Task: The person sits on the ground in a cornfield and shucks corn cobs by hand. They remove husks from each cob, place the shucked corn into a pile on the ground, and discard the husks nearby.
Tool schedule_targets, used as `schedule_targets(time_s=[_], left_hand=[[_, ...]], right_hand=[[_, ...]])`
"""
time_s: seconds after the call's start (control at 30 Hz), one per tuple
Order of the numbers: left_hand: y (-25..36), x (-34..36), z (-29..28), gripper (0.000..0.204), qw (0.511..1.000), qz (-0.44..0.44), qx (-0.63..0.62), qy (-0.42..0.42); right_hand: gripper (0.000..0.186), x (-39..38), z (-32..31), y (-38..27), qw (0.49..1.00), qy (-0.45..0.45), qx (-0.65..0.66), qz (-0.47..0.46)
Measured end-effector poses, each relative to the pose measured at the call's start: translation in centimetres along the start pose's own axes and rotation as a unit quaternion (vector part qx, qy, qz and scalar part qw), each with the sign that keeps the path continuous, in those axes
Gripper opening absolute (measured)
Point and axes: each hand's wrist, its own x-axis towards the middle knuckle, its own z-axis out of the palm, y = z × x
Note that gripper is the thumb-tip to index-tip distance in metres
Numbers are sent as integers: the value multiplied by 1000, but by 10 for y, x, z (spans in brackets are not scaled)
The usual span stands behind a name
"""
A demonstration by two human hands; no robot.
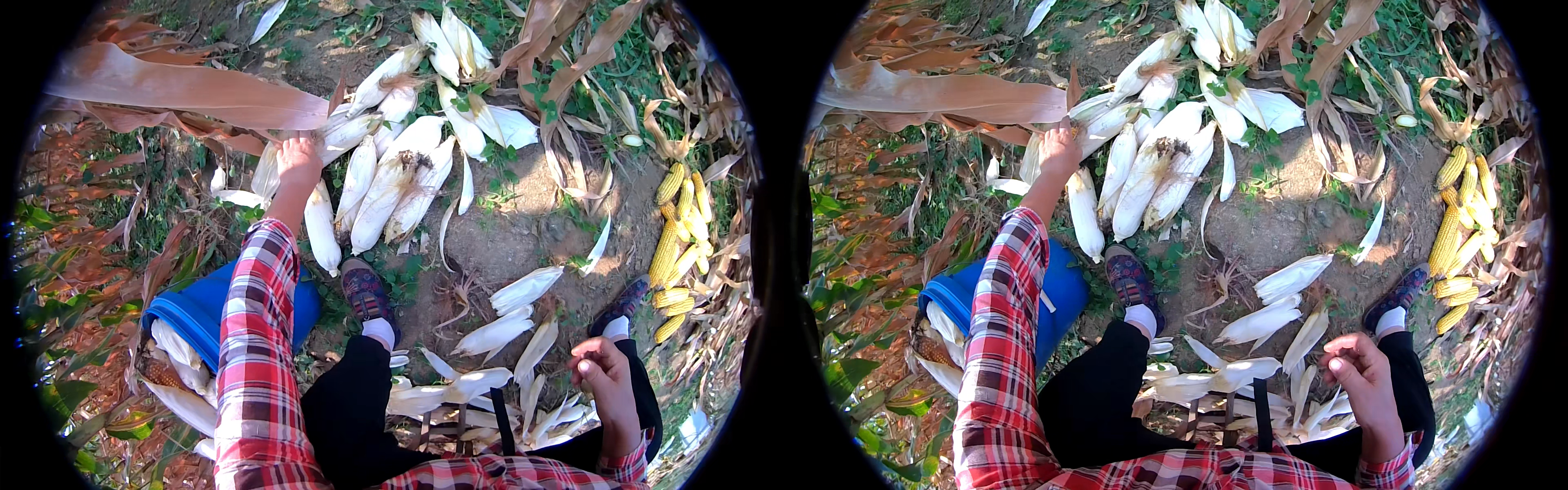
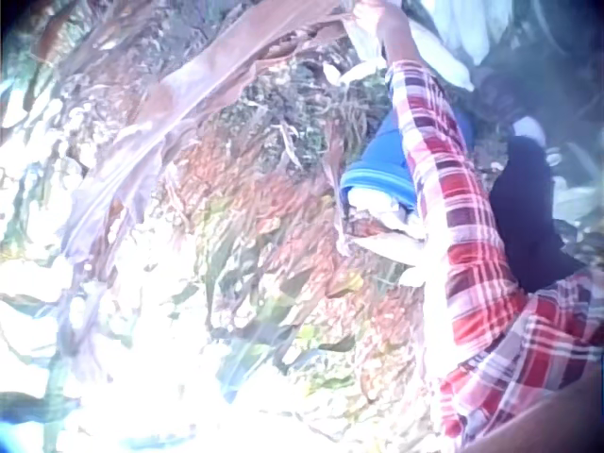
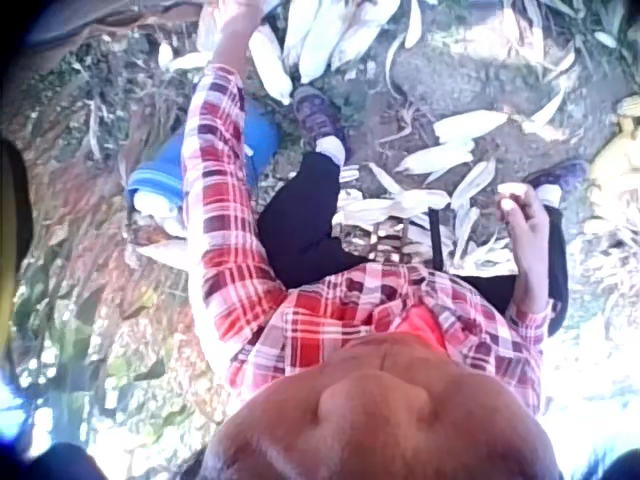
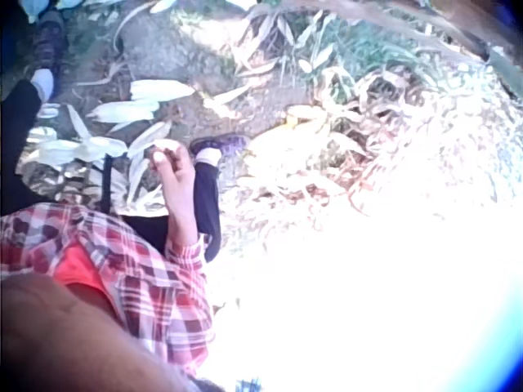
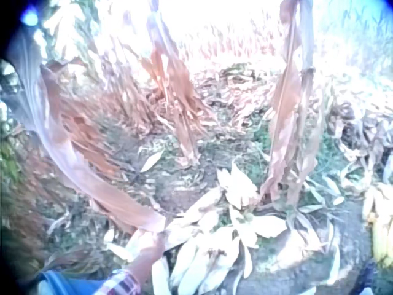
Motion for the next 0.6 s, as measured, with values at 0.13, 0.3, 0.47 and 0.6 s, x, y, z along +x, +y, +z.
schedule_targets(time_s=[0.13, 0.3, 0.47, 0.6], left_hand=[[13, 19, -15, 62, 988, -91, 66, -103], [-10, -39, 4, 55, 988, 58, 99, 104], [4, -83, -51, 49, 991, 115, 12, 63], [26, -131, -153, 46, 940, 99, -321, 52]], right_hand=[[17, 2, 0, 4, 999, 1, 19, 25], [18, -5, -3, 6, 999, -28, 11, 28], [23, -35, -8, 7, 998, -49, 29, -31], [31, -62, -10, -3, 985, -50, -84, -141]])
